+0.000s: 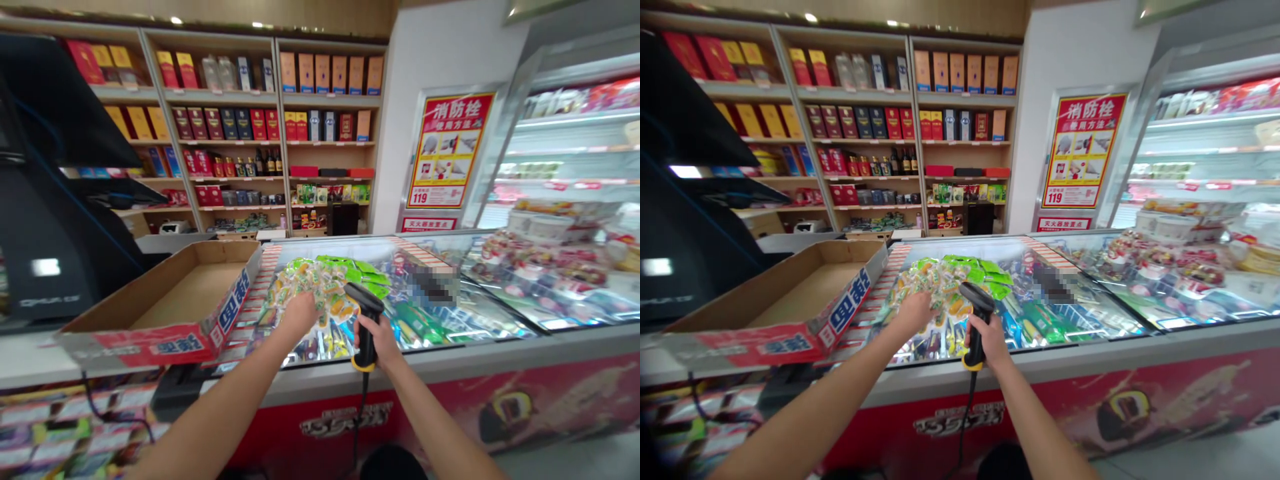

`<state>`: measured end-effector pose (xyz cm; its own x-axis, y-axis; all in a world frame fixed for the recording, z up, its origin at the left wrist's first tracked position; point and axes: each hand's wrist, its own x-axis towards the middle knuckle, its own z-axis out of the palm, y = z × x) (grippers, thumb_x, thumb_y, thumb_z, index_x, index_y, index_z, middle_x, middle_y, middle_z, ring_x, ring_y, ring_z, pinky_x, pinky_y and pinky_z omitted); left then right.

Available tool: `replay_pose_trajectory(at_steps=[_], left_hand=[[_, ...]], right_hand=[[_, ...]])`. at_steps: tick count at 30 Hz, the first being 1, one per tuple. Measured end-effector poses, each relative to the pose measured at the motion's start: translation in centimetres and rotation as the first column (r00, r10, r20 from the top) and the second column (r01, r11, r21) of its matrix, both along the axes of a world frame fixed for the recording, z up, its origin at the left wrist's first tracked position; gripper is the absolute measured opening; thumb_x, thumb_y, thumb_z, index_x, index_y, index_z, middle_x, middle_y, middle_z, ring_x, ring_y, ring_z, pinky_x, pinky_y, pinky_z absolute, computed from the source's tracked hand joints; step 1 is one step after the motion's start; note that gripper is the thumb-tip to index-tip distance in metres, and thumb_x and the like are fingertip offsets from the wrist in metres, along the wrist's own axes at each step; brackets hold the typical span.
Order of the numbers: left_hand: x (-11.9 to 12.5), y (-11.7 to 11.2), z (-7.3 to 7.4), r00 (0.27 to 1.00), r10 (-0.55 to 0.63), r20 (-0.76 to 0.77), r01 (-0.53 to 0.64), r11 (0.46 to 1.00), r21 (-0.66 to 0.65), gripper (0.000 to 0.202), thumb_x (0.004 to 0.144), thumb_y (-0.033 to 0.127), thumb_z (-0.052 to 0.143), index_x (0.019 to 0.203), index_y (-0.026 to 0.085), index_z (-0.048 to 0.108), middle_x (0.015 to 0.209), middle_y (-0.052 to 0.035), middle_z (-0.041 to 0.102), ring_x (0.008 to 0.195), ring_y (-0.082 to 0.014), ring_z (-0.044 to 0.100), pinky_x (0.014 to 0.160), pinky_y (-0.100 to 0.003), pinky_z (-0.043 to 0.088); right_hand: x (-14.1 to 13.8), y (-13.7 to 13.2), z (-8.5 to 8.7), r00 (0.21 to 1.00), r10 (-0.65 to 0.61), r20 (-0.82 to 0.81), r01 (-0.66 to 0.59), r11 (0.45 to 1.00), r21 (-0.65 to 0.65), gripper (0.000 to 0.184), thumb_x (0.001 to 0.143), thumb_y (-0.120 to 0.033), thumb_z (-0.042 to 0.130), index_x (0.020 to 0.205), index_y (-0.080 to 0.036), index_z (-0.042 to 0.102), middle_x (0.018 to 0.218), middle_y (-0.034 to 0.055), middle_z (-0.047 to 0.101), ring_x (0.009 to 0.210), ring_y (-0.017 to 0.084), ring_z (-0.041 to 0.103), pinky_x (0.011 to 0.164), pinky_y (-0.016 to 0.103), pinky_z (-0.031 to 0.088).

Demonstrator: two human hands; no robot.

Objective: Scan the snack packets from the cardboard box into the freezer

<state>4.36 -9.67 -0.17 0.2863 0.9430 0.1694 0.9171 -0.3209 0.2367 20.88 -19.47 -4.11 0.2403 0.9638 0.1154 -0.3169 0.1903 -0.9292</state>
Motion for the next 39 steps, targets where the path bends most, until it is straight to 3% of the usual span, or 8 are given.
replay_pose_trajectory(at_steps=[4, 8, 11, 14, 17, 27, 32, 39], left_hand=[[-1.6, -0.6, -1.2, 0.994, 0.048, 0.101, -0.041, 0.996, -0.074, 0.017, 0.072, 0.031, 0.071, 0.076, 0.017, 0.063, 0.086, -0.0114, 0.071, 0.086, -0.0253, 0.068, 0.071, -0.030, 0.047], [-2.5, -0.4, -2.3, 0.871, 0.034, 0.490, 0.003, 0.997, -0.075, 0.021, 0.069, 0.024, 0.070, 0.059, 0.019, 0.052, 0.059, -0.0006, 0.059, 0.063, -0.0172, 0.061, 0.060, -0.027, 0.045], [-3.1, 0.3, -3.1, 0.466, 0.076, 0.882, 0.032, 0.994, -0.102, 0.029, 0.065, 0.032, 0.072, 0.058, 0.020, 0.046, 0.049, 0.0057, 0.048, 0.046, -0.0123, 0.051, 0.048, -0.026, 0.045], [-3.7, 1.1, -3.6, 0.008, 0.067, 0.998, 0.016, 0.998, -0.067, 0.042, 0.054, 0.044, 0.078, 0.063, 0.020, 0.044, 0.049, 0.0087, 0.047, 0.043, -0.0093, 0.048, 0.043, -0.024, 0.047], [-4.3, 1.6, -4.0, -0.184, 0.043, 0.982, -0.021, 0.999, -0.048, 0.049, 0.049, 0.047, 0.081, 0.067, 0.020, 0.044, 0.048, 0.0104, 0.046, 0.044, -0.0074, 0.048, 0.043, -0.022, 0.049], [-5.0, 5.0, -3.6, -0.234, -0.014, 0.972, -0.201, 0.979, -0.035, 0.047, 0.054, 0.049, 0.078, 0.072, 0.018, 0.048, 0.056, 0.0084, 0.050, 0.051, -0.0086, 0.054, 0.051, -0.026, 0.054], [-5.3, 8.1, -2.0, -0.205, -0.059, 0.977, -0.161, 0.987, 0.026, 0.045, 0.055, 0.047, 0.078, 0.072, 0.018, 0.048, 0.057, 0.0079, 0.052, 0.054, -0.0101, 0.056, 0.055, -0.027, 0.055], [-5.7, 9.7, -2.9, -0.227, -0.073, 0.971, -0.140, 0.989, 0.041, 0.051, 0.050, 0.053, 0.081, 0.068, 0.018, 0.048, 0.056, 0.0075, 0.052, 0.053, -0.0100, 0.055, 0.054, -0.027, 0.054]], right_hand=[[-1.5, -1.3, -0.1, 0.996, 0.092, 0.017, -0.091, 0.995, -0.040, 0.030, 0.067, -0.041, 0.074, 0.075, -0.016, 0.060, 0.050, -0.0035, 0.056, 0.034, 0.011, 0.051, 0.033, 0.023, 0.043], [-2.5, -1.8, -0.1, 0.989, 0.141, 0.039, -0.138, 0.988, -0.067, 0.032, 0.064, -0.042, 0.074, 0.074, -0.015, 0.059, 0.049, -0.0037, 0.055, 0.033, 0.012, 0.051, 0.032, 0.023, 0.043], [-2.9, -1.9, 0.3, 0.989, 0.138, 0.059, -0.133, 0.988, -0.073, 0.030, 0.065, -0.041, 0.073, 0.073, -0.016, 0.059, 0.048, -0.0036, 0.054, 0.033, 0.012, 0.051, 0.032, 0.022, 0.042], [-3.1, -2.0, 1.0, 0.977, 0.167, 0.131, -0.158, 0.984, -0.076, 0.029, 0.066, -0.041, 0.073, 0.073, -0.016, 0.059, 0.049, -0.0035, 0.055, 0.033, 0.012, 0.051, 0.033, 0.023, 0.043], [-3.7, -2.1, 1.8, 0.929, 0.252, 0.269, -0.238, 0.968, -0.084, 0.027, 0.068, -0.040, 0.072, 0.072, -0.017, 0.058, 0.049, -0.0034, 0.056, 0.035, 0.013, 0.053, 0.034, 0.023, 0.044], [-4.0, 5.4, 3.9, 0.891, 0.403, 0.209, -0.407, 0.913, -0.022, 0.030, 0.063, -0.041, 0.072, 0.072, -0.016, 0.058, 0.049, -0.0027, 0.059, 0.035, 0.012, 0.053, 0.034, 0.022, 0.044], [-4.0, 9.4, 5.6, 0.889, 0.399, 0.226, -0.418, 0.908, 0.040, 0.034, 0.064, -0.044, 0.072, 0.078, -0.016, 0.059, 0.053, -0.0025, 0.060, 0.037, 0.012, 0.054, 0.035, 0.022, 0.044], [-3.9, 12.1, 6.0, 0.821, 0.450, 0.351, -0.483, 0.875, 0.008, 0.027, 0.066, -0.041, 0.071, 0.068, -0.017, 0.058, 0.051, -0.0026, 0.057, 0.037, 0.011, 0.052, 0.035, 0.021, 0.043]])
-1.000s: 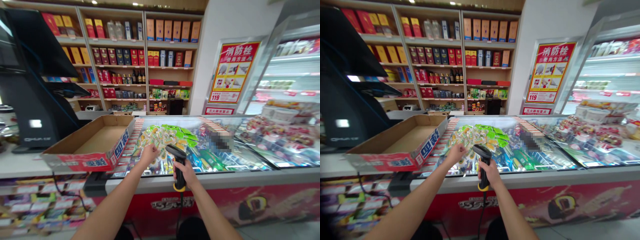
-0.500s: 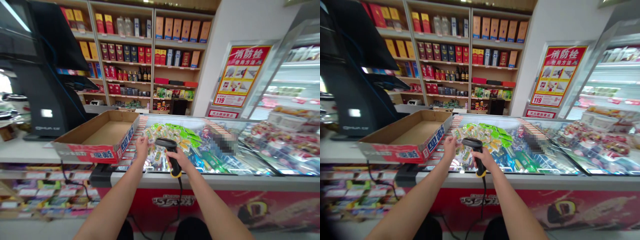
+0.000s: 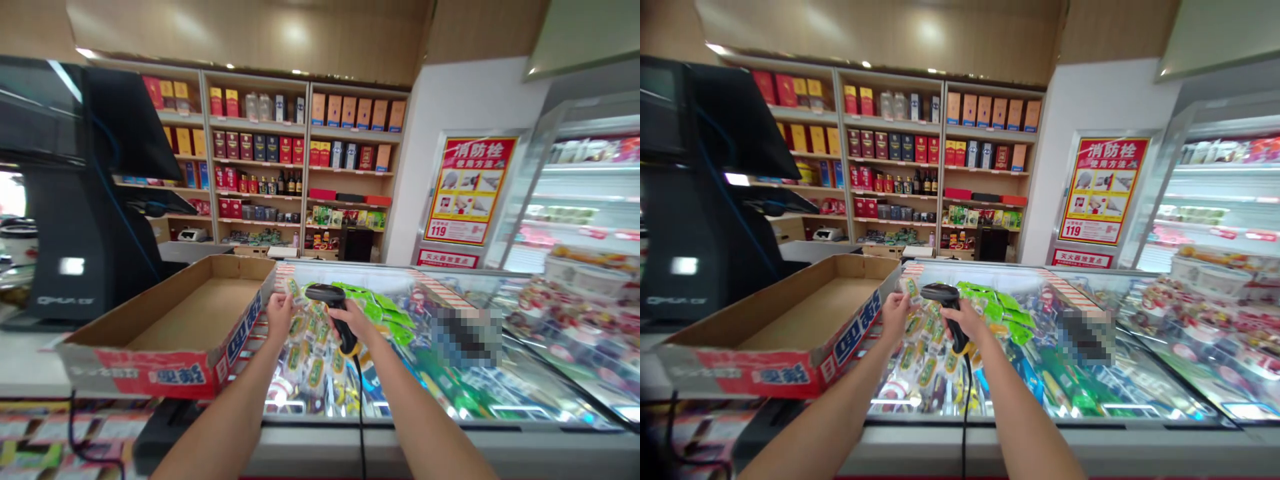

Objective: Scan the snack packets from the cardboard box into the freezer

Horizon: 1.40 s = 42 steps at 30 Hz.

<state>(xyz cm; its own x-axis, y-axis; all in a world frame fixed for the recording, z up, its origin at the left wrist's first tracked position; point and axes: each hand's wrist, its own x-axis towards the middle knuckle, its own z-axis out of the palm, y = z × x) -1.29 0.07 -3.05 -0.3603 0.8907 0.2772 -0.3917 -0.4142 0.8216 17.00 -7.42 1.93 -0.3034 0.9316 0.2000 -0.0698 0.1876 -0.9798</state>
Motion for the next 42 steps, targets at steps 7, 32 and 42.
replay_pose_trajectory(at_steps=[7, 32, 42], left_hand=[[0.0, -0.4, 0.6, 1.000, -0.004, -0.019, 0.004, 1.000, -0.009, 0.047, 0.056, 0.051, 0.079, 0.071, 0.018, 0.050, 0.060, 0.0056, 0.056, 0.057, -0.0111, 0.058, 0.054, -0.024, 0.051], [-0.1, -1.1, 0.0, 0.997, 0.052, -0.049, -0.051, 0.998, 0.024, 0.040, 0.063, 0.047, 0.074, 0.069, 0.020, 0.045, 0.060, 0.0056, 0.052, 0.057, -0.0122, 0.057, 0.056, -0.027, 0.052], [-3.6, -2.0, 5.9, 0.879, 0.396, 0.265, -0.432, 0.897, 0.094, 0.029, 0.085, 0.033, 0.058, 0.110, 0.023, 0.047, 0.119, -0.0085, 0.058, 0.118, -0.0160, 0.058, 0.101, -0.031, 0.047]], right_hand=[[0.8, 0.5, -1.9, 0.990, 0.113, 0.085, -0.117, 0.992, 0.055, 0.027, 0.072, -0.041, 0.069, 0.064, -0.017, 0.059, 0.049, 0.0003, 0.058, 0.037, 0.013, 0.053, 0.037, 0.022, 0.042], [-0.2, 0.1, -2.1, 0.998, 0.058, 0.035, -0.059, 0.998, 0.032, 0.028, 0.071, -0.041, 0.067, 0.060, -0.016, 0.059, 0.048, -0.0003, 0.057, 0.036, 0.013, 0.053, 0.036, 0.022, 0.042], [-5.1, -0.3, 1.8, 0.965, 0.251, 0.071, -0.257, 0.961, 0.097, 0.028, 0.071, -0.040, 0.068, 0.060, -0.016, 0.057, 0.046, -0.0006, 0.058, 0.035, 0.013, 0.054, 0.037, 0.022, 0.043]])
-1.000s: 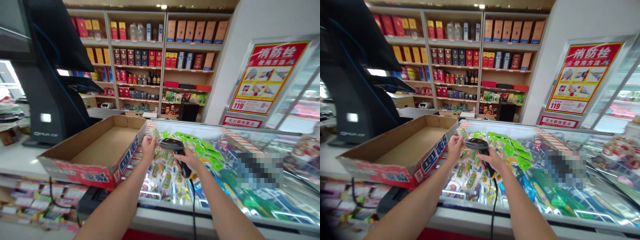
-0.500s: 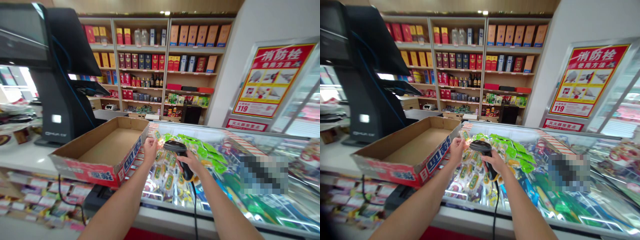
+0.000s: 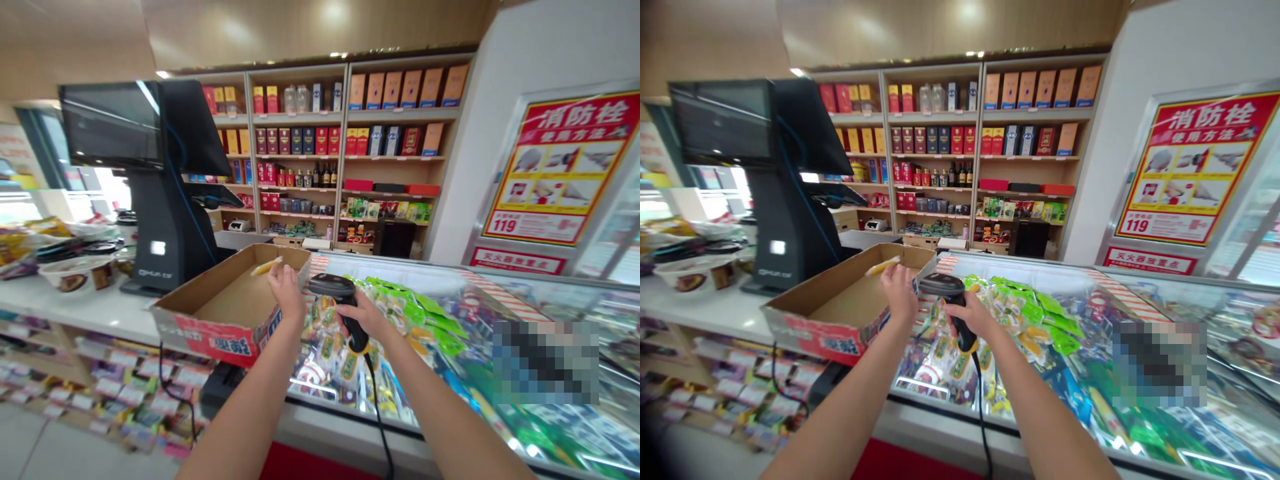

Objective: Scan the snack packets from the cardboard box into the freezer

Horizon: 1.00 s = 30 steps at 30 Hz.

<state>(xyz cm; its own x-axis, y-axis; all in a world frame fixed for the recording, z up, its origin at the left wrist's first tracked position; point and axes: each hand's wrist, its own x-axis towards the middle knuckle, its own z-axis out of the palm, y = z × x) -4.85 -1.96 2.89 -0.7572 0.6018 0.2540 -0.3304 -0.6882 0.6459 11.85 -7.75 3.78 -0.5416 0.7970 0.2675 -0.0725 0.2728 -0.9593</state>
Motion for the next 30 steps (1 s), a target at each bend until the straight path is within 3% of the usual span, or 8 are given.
replay_pose_trajectory(at_steps=[3, 6, 9, 12, 14, 17, 23, 30], left_hand=[[-1.5, -0.1, 0.5, 0.996, 0.025, -0.087, -0.036, 0.992, -0.122, 0.041, 0.088, 0.028, 0.054, 0.126, 0.022, 0.043, 0.141, -0.0131, 0.047, 0.135, -0.0183, 0.045, 0.110, -0.032, 0.039], [-2.3, -0.8, 0.6, 0.904, 0.028, -0.427, -0.141, 0.962, -0.236, 0.047, 0.086, 0.022, 0.055, 0.131, 0.014, 0.045, 0.144, -0.0193, 0.046, 0.139, -0.0244, 0.041, 0.114, -0.038, 0.035], [-2.4, -1.9, 0.8, 0.525, -0.075, -0.848, -0.381, 0.870, -0.313, 0.050, 0.081, 0.018, 0.062, 0.129, 0.009, 0.051, 0.146, -0.0248, 0.044, 0.140, -0.0320, 0.039, 0.114, -0.044, 0.034], [-2.5, -2.7, 1.2, 0.109, -0.349, -0.931, -0.607, 0.718, -0.340, 0.041, 0.081, 0.016, 0.060, 0.121, 0.004, 0.057, 0.132, -0.0305, 0.055, 0.123, -0.0390, 0.056, 0.100, -0.049, 0.045], [-2.8, -2.9, 1.4, -0.065, -0.494, -0.867, -0.677, 0.660, -0.326, 0.028, 0.086, 0.012, 0.049, 0.110, 0.004, 0.062, 0.112, -0.0278, 0.066, 0.106, -0.0381, 0.066, 0.089, -0.048, 0.051], [-3.7, -3.1, 1.4, -0.230, -0.545, -0.806, -0.668, 0.691, -0.276, 0.032, 0.088, 0.006, 0.035, 0.099, 0.008, 0.066, 0.099, -0.0227, 0.071, 0.098, -0.0339, 0.069, 0.082, -0.044, 0.053], [-6.8, -4.0, 1.5, -0.448, -0.538, -0.713, -0.648, 0.745, -0.155, 0.037, 0.085, 0.004, 0.034, 0.109, 0.009, 0.063, 0.097, -0.0213, 0.072, 0.096, -0.0319, 0.070, 0.080, -0.040, 0.052], [-8.2, -3.6, 2.0, -0.480, -0.507, -0.716, -0.628, 0.768, -0.122, 0.040, 0.084, 0.006, 0.039, 0.115, 0.014, 0.063, 0.099, -0.0177, 0.072, 0.096, -0.0292, 0.069, 0.083, -0.040, 0.049]], right_hand=[[-1.2, 0.3, 0.1, 0.999, 0.038, 0.021, -0.038, 0.999, 0.006, 0.031, 0.069, -0.042, 0.069, 0.058, -0.016, 0.056, 0.043, -0.0004, 0.056, 0.035, 0.012, 0.053, 0.037, 0.022, 0.044], [-1.4, 0.2, 0.1, 0.999, 0.039, 0.022, -0.039, 0.999, -0.001, 0.031, 0.069, -0.042, 0.070, 0.061, -0.016, 0.057, 0.045, -0.0007, 0.057, 0.035, 0.013, 0.054, 0.037, 0.022, 0.043], [-0.7, 0.0, 0.0, 1.000, -0.015, -0.001, 0.015, 1.000, 0.000, 0.027, 0.069, -0.039, 0.070, 0.066, -0.016, 0.057, 0.047, -0.0017, 0.058, 0.036, 0.013, 0.054, 0.037, 0.023, 0.044], [0.7, 0.0, -0.3, 0.994, -0.106, -0.026, 0.106, 0.994, -0.013, 0.026, 0.069, -0.039, 0.068, 0.065, -0.017, 0.056, 0.048, -0.0014, 0.057, 0.036, 0.013, 0.054, 0.037, 0.024, 0.044], [1.8, 0.1, -0.8, 0.984, -0.174, -0.046, 0.173, 0.984, -0.037, 0.025, 0.069, -0.040, 0.068, 0.068, -0.017, 0.057, 0.050, -0.0016, 0.058, 0.037, 0.013, 0.054, 0.037, 0.025, 0.045], [3.2, 0.5, -1.7, 0.968, -0.241, -0.074, 0.236, 0.969, -0.073, 0.027, 0.068, -0.041, 0.068, 0.073, -0.016, 0.058, 0.053, -0.0024, 0.058, 0.037, 0.013, 0.054, 0.037, 0.025, 0.046], [4.5, 0.9, -2.7, 0.955, -0.268, -0.127, 0.252, 0.959, -0.126, 0.031, 0.068, -0.042, 0.069, 0.079, -0.015, 0.059, 0.055, -0.0029, 0.058, 0.037, 0.011, 0.053, 0.037, 0.024, 0.046], [4.9, 1.0, -2.9, 0.951, -0.276, -0.142, 0.256, 0.956, -0.144, 0.030, 0.069, -0.042, 0.070, 0.079, -0.016, 0.059, 0.055, -0.0027, 0.058, 0.038, 0.011, 0.054, 0.037, 0.023, 0.044]])
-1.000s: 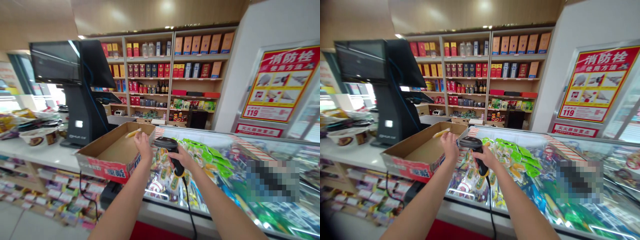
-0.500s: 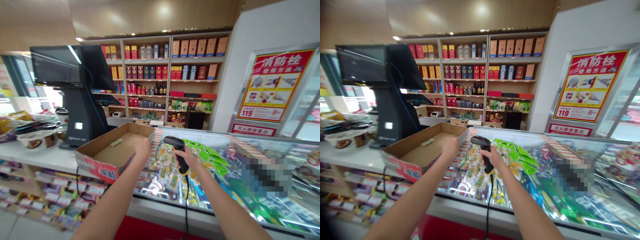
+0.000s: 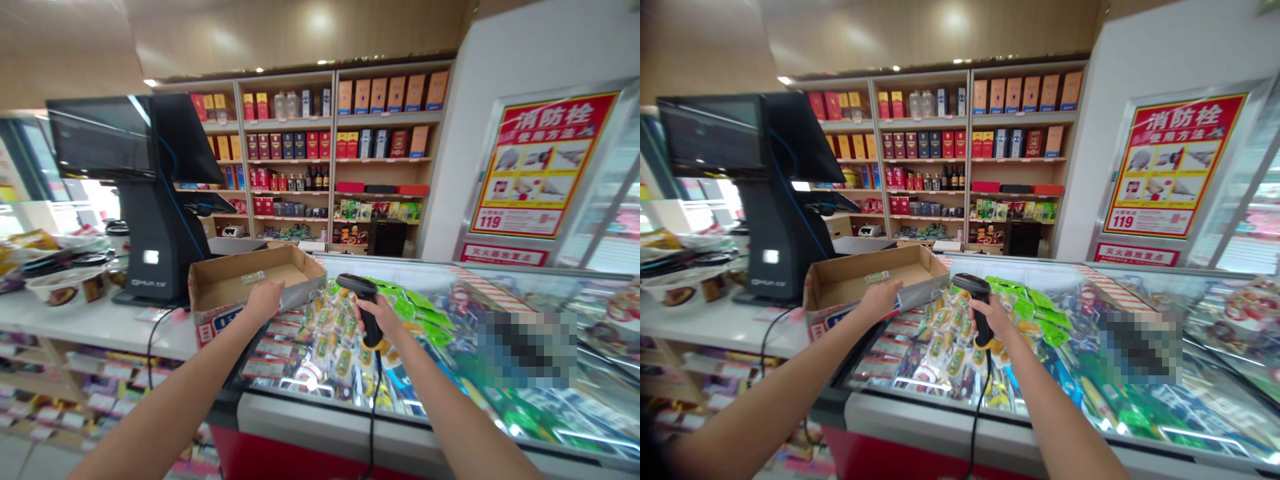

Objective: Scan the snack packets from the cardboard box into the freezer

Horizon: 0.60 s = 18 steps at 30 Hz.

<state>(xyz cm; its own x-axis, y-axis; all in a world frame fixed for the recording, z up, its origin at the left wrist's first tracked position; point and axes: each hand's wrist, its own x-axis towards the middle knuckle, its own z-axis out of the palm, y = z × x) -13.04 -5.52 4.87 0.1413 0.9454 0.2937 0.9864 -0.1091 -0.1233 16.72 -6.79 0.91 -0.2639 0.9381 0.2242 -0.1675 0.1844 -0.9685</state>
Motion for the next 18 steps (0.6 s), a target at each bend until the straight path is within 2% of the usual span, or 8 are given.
replay_pose_trajectory(at_steps=[4, 6, 9, 10, 12, 14, 15, 18], left_hand=[[2.0, -0.2, -0.2, 0.994, -0.092, 0.056, 0.079, 0.977, 0.199, 0.031, 0.083, 0.009, 0.044, 0.106, 0.014, 0.064, 0.111, -0.0168, 0.069, 0.109, -0.0305, 0.062, 0.097, -0.046, 0.041], [3.6, -0.3, -0.5, 0.977, -0.171, 0.124, 0.136, 0.959, 0.249, 0.026, 0.086, 0.014, 0.045, 0.103, 0.015, 0.065, 0.111, -0.0148, 0.070, 0.108, -0.0285, 0.062, 0.097, -0.042, 0.041], [6.3, 0.1, -1.0, 0.928, -0.248, 0.277, 0.219, 0.967, 0.130, 0.022, 0.091, 0.024, 0.046, 0.097, 0.019, 0.067, 0.098, -0.0099, 0.073, 0.097, -0.0237, 0.066, 0.086, -0.032, 0.046], [7.2, 0.4, -1.3, 0.917, -0.226, 0.329, 0.213, 0.974, 0.077, 0.023, 0.092, 0.028, 0.046, 0.095, 0.019, 0.068, 0.095, -0.0094, 0.073, 0.094, -0.0231, 0.067, 0.082, -0.030, 0.046], [9.0, 1.2, -1.9, 0.907, -0.118, 0.403, 0.123, 0.992, 0.014, 0.031, 0.094, 0.038, 0.044, 0.092, 0.019, 0.068, 0.091, -0.0107, 0.073, 0.092, -0.0240, 0.067, 0.078, -0.030, 0.046], [10.6, 1.9, -2.5, 0.895, -0.027, 0.445, 0.015, 0.999, 0.031, 0.040, 0.095, 0.046, 0.040, 0.095, 0.017, 0.067, 0.092, -0.0124, 0.072, 0.094, -0.0252, 0.066, 0.079, -0.032, 0.046], [11.3, 2.3, -2.8, 0.892, -0.029, 0.451, 0.001, 0.998, 0.062, 0.041, 0.095, 0.048, 0.040, 0.099, 0.017, 0.066, 0.095, -0.0127, 0.072, 0.096, -0.0255, 0.065, 0.080, -0.032, 0.046], [12.8, 2.9, -3.9, 0.899, -0.148, 0.413, 0.097, 0.985, 0.141, 0.043, 0.090, 0.051, 0.049, 0.112, 0.017, 0.063, 0.108, -0.0130, 0.069, 0.109, -0.0276, 0.059, 0.089, -0.036, 0.043]], right_hand=[[0.4, 0.2, 0.0, 0.999, 0.004, -0.036, -0.004, 1.000, -0.005, 0.032, 0.067, -0.043, 0.070, 0.081, -0.016, 0.059, 0.055, -0.0028, 0.058, 0.038, 0.011, 0.053, 0.036, 0.024, 0.045], [0.5, 0.3, 0.2, 0.998, 0.007, -0.059, -0.009, 1.000, -0.026, 0.033, 0.066, -0.042, 0.070, 0.082, -0.016, 0.059, 0.055, -0.0032, 0.058, 0.037, 0.011, 0.052, 0.036, 0.024, 0.044], [0.5, 0.8, 0.4, 0.998, 0.032, -0.051, -0.035, 0.998, -0.047, 0.033, 0.064, -0.042, 0.071, 0.081, -0.016, 0.059, 0.054, -0.0028, 0.059, 0.037, 0.012, 0.052, 0.035, 0.023, 0.043], [0.5, 0.9, 0.4, 0.998, 0.046, -0.040, -0.048, 0.998, -0.047, 0.032, 0.064, -0.041, 0.071, 0.081, -0.016, 0.059, 0.053, -0.0025, 0.059, 0.037, 0.012, 0.053, 0.035, 0.023, 0.043], [0.5, 1.0, 0.2, 0.998, 0.067, -0.016, -0.068, 0.997, -0.039, 0.032, 0.065, -0.041, 0.071, 0.082, -0.016, 0.059, 0.054, -0.0021, 0.060, 0.037, 0.012, 0.053, 0.035, 0.022, 0.043], [0.6, 1.0, -0.2, 0.998, 0.064, -0.013, -0.065, 0.997, -0.036, 0.032, 0.067, -0.040, 0.070, 0.084, -0.015, 0.060, 0.055, -0.0022, 0.060, 0.037, 0.012, 0.054, 0.036, 0.022, 0.042], [0.8, 0.9, -0.4, 0.998, 0.056, -0.024, -0.057, 0.998, -0.036, 0.032, 0.067, -0.041, 0.070, 0.085, -0.015, 0.060, 0.055, -0.0023, 0.060, 0.038, 0.011, 0.054, 0.036, 0.021, 0.042], [1.4, 0.5, -0.9, 0.997, 0.034, -0.066, -0.037, 0.999, -0.034, 0.031, 0.069, -0.041, 0.069, 0.083, -0.016, 0.059, 0.056, -0.0025, 0.059, 0.038, 0.011, 0.054, 0.037, 0.022, 0.044]])
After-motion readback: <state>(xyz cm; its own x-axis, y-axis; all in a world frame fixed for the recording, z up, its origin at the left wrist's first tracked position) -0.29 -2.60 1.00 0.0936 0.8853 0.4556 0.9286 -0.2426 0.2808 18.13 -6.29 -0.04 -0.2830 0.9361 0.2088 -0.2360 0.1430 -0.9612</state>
